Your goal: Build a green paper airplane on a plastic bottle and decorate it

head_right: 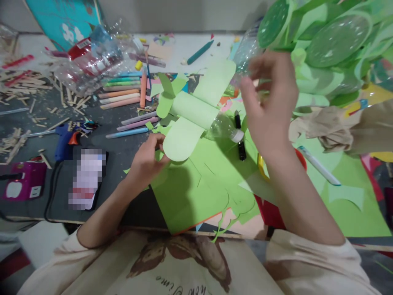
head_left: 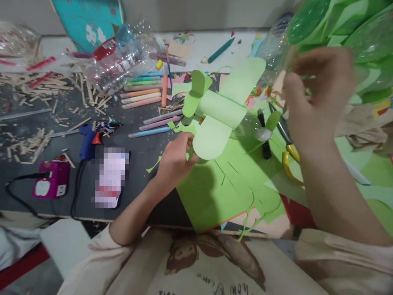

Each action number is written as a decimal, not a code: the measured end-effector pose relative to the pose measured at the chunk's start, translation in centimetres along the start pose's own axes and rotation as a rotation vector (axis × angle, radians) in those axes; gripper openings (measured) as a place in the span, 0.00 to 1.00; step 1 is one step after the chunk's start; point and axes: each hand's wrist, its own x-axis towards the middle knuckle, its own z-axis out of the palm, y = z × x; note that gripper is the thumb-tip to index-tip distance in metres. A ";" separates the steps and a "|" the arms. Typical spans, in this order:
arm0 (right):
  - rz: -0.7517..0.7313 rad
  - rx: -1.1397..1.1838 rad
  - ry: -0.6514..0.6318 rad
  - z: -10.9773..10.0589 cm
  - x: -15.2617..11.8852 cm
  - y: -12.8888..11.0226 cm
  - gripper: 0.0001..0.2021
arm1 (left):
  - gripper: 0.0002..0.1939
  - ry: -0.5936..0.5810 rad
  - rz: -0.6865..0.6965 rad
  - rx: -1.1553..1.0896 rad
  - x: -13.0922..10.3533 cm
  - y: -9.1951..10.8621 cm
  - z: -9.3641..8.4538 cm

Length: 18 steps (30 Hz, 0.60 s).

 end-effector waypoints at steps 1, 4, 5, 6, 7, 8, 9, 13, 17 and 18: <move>-0.069 -0.021 0.010 -0.8 -1.7 -0.2 0.08 | 0.17 -0.019 -0.027 -0.031 0.0 -0.1 0.1; -0.350 -0.127 -0.291 -2.2 -7.5 0.1 0.08 | 0.30 -0.052 -0.061 -0.086 0.2 -0.6 0.6; -0.414 -0.177 -0.352 -2.4 -9.3 0.5 0.08 | 0.30 -0.050 -0.052 -0.075 0.3 -0.7 0.7; -0.434 -0.226 -0.390 -2.5 -10.9 1.0 0.08 | 0.28 -0.046 -0.035 -0.051 0.3 -0.8 0.9; -0.409 -0.274 -0.419 -2.5 -12.3 1.7 0.10 | 0.25 -0.044 -0.011 -0.020 0.2 -0.9 1.1; -0.375 -0.308 -0.434 -2.5 -13.4 2.3 0.14 | 0.21 -0.040 0.017 0.012 0.2 -1.0 1.3; -0.353 -0.343 -0.439 -2.5 -14.3 2.9 0.17 | 0.18 -0.037 0.043 0.044 0.0 -1.0 1.4; -0.351 -0.331 -0.407 -2.4 -15.6 4.4 0.11 | 0.10 -0.048 0.137 0.103 -0.5 -0.9 2.0; -0.403 -0.285 -0.347 -2.3 -15.1 4.8 0.08 | 0.05 -0.083 0.179 0.052 -0.7 -1.1 2.1; -0.397 -0.283 -0.341 -2.1 -14.9 4.8 0.08 | 0.05 -0.082 0.178 0.038 -0.6 -1.2 2.1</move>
